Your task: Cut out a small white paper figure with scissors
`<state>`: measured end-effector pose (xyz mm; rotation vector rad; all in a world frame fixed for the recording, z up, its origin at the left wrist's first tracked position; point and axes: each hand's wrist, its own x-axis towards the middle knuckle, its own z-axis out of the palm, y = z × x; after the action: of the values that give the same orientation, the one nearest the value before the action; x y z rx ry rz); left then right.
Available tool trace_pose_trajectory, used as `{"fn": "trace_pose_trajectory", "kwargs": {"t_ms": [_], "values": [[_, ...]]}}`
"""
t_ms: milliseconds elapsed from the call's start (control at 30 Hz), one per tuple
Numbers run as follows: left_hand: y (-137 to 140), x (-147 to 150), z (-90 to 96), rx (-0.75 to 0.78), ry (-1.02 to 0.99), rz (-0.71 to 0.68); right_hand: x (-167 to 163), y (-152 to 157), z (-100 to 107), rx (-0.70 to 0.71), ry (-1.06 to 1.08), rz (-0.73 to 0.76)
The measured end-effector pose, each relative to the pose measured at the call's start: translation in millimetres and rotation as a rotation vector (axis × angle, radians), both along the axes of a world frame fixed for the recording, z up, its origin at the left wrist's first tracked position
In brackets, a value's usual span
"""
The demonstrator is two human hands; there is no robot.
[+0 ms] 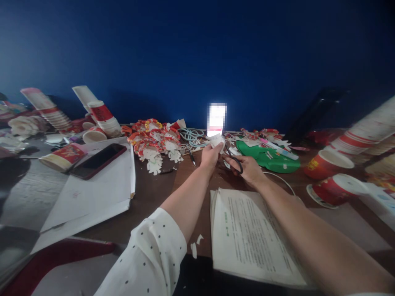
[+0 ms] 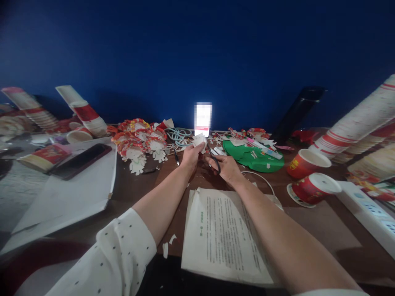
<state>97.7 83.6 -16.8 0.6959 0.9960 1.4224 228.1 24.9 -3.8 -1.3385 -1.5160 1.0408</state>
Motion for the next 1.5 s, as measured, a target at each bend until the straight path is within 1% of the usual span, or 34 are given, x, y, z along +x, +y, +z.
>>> {"fn": "trace_pose_trajectory", "kwargs": {"t_ms": [133, 400, 567, 733, 967, 1067, 1200, 1367, 1500], "values": [[0.2, -0.5, -0.1, -0.022, 0.026, 0.025, -0.6, -1.2, -2.4, 0.006, -0.011, -0.002], [-3.2, 1.4, -1.1, 0.032, 0.030, -0.026, -2.5, -4.0, 0.8, 0.003, 0.001, -0.005], [-4.2, 1.2, 0.4, 0.019, 0.044, -0.024, -1.5, -3.3, 2.1, 0.007, -0.001, -0.024], [-4.4, 0.8, 1.0, 0.027, 0.019, -0.035, -1.0, -3.7, 4.1, 0.008, -0.017, -0.004], [-0.6, -0.2, -3.0, 0.047, 0.074, -0.017, -2.8, -6.3, 7.9, 0.024, -0.063, -0.011], [1.5, -0.4, -6.0, 0.047, 0.091, -0.025, -2.5, -5.9, 7.4, 0.031, -0.070, -0.020], [0.9, -0.1, -6.2, 0.043, 0.060, -0.041, -1.4, -3.7, 4.8, 0.028, -0.098, -0.014], [-0.7, 0.0, -4.2, 0.036, 0.078, -0.032, -1.7, -3.3, 4.0, 0.031, -0.094, -0.025], [1.5, 0.2, -7.2, 0.052, 0.095, -0.025, -2.0, -3.7, 3.7, 0.041, -0.094, -0.016]]}}
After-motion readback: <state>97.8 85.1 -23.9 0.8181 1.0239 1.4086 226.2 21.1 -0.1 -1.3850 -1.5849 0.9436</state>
